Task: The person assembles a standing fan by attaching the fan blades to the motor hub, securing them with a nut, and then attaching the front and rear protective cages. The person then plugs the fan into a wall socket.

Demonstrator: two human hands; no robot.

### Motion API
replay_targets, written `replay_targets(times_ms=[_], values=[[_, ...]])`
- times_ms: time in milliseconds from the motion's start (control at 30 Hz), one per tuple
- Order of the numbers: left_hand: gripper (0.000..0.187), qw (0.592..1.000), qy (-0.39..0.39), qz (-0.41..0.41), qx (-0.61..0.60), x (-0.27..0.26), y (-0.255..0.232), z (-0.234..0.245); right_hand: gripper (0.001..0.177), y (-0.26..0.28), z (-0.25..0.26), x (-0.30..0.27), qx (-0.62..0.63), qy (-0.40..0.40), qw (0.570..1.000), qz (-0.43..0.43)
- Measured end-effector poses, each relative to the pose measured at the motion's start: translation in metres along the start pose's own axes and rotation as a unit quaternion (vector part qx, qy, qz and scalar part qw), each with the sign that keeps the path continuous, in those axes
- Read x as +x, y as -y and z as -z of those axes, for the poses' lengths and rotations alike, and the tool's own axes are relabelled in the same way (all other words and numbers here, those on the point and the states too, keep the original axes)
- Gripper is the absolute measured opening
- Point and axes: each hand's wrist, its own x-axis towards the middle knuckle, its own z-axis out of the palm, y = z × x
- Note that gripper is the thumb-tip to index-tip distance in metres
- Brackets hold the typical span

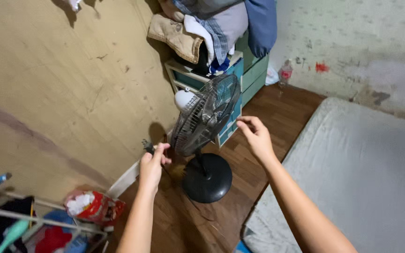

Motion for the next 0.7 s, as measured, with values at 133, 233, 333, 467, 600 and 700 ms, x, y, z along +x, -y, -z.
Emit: replay_targets(times_ms=[133,233,333,467,600,700], values=[[0.045,0.994,-0.091,0.028,-0.044,-0.016,-0.015,-0.031,0.035,-0.008,0.046,0.022,0.011,0.014,1.000,0.010],[0.047,0.992,-0.124,0.015,-0.015,-0.028,-0.023,-0.051,0.041,-0.015,0.069,0.039,-0.001,0.025,1.000,0.015],[0.047,0.988,-0.154,0.002,0.001,-0.043,-0.022,-0.069,0.045,-0.021,0.080,0.049,-0.044,0.028,0.998,0.042],[0.047,0.983,-0.181,-0.018,-0.025,-0.055,-0.005,-0.085,0.051,-0.025,0.078,0.062,-0.055,0.039,0.995,0.078],[0.047,0.979,-0.195,-0.047,-0.044,-0.063,-0.004,-0.090,0.054,-0.021,0.070,0.071,-0.078,0.050,0.995,0.041],[0.048,0.978,-0.206,-0.016,-0.007,-0.075,-0.019,-0.084,0.052,-0.017,0.054,0.070,-0.022,0.062,0.993,0.094]])
